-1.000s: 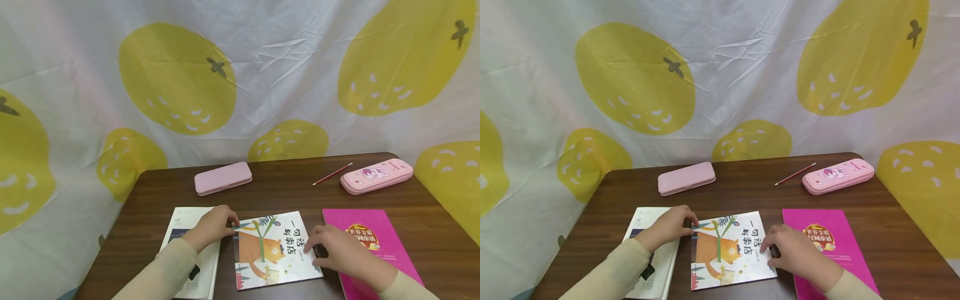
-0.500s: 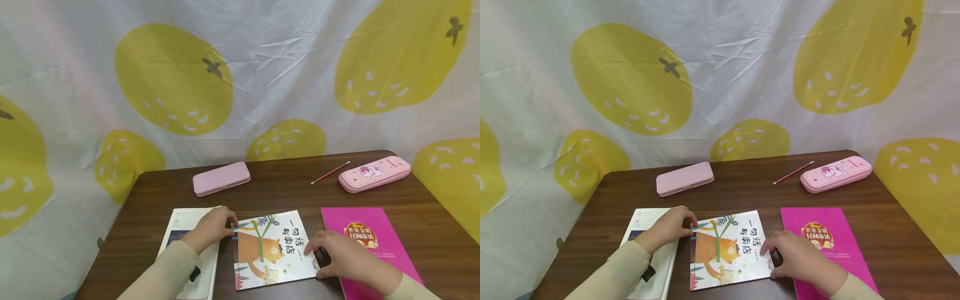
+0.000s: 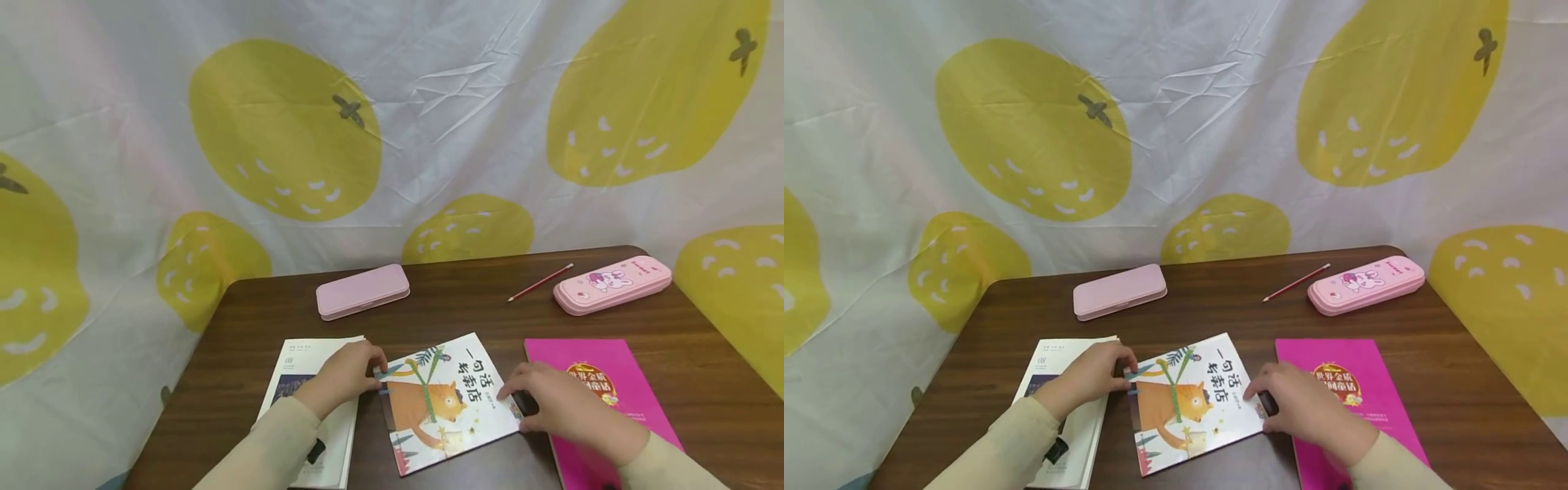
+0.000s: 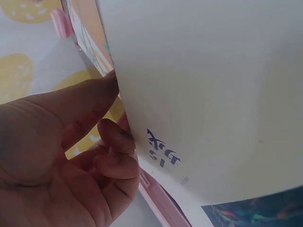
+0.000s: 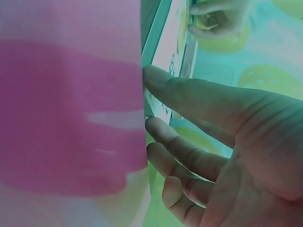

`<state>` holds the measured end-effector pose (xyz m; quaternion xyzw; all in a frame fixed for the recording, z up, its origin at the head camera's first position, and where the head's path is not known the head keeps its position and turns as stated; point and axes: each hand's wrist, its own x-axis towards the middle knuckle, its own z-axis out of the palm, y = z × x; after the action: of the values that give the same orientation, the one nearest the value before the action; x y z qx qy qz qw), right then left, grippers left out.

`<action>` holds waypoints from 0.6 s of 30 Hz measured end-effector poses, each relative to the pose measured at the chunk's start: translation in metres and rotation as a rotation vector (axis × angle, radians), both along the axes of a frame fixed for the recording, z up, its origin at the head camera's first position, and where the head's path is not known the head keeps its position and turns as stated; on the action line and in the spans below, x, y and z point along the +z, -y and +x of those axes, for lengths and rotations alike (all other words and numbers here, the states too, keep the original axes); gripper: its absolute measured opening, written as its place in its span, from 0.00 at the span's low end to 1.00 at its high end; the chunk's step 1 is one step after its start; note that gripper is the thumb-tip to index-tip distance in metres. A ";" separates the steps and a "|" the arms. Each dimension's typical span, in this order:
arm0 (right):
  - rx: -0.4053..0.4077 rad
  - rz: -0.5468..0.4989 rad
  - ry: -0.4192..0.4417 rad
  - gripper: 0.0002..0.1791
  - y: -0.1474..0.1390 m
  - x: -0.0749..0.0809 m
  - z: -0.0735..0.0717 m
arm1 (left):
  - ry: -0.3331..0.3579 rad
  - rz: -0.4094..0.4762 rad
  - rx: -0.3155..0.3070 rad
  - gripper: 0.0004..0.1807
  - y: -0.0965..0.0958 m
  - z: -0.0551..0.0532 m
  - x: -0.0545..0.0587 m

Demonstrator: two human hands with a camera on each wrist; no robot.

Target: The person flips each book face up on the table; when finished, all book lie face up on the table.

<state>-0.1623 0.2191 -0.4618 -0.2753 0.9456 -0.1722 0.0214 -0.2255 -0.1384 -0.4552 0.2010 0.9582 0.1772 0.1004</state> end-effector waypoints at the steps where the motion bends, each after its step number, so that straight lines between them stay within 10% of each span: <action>1: 0.010 -0.006 0.002 0.23 -0.001 0.000 -0.002 | 0.000 -0.002 -0.003 0.11 0.000 0.001 0.000; 18: 0.059 -0.047 0.092 0.19 -0.006 0.008 -0.042 | -0.006 0.062 -0.007 0.11 0.010 0.022 0.000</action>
<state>-0.2044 0.2254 -0.4538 -0.2954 0.9307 -0.2063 0.0632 -0.2034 -0.1488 -0.4549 0.2081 0.9518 0.2057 0.0921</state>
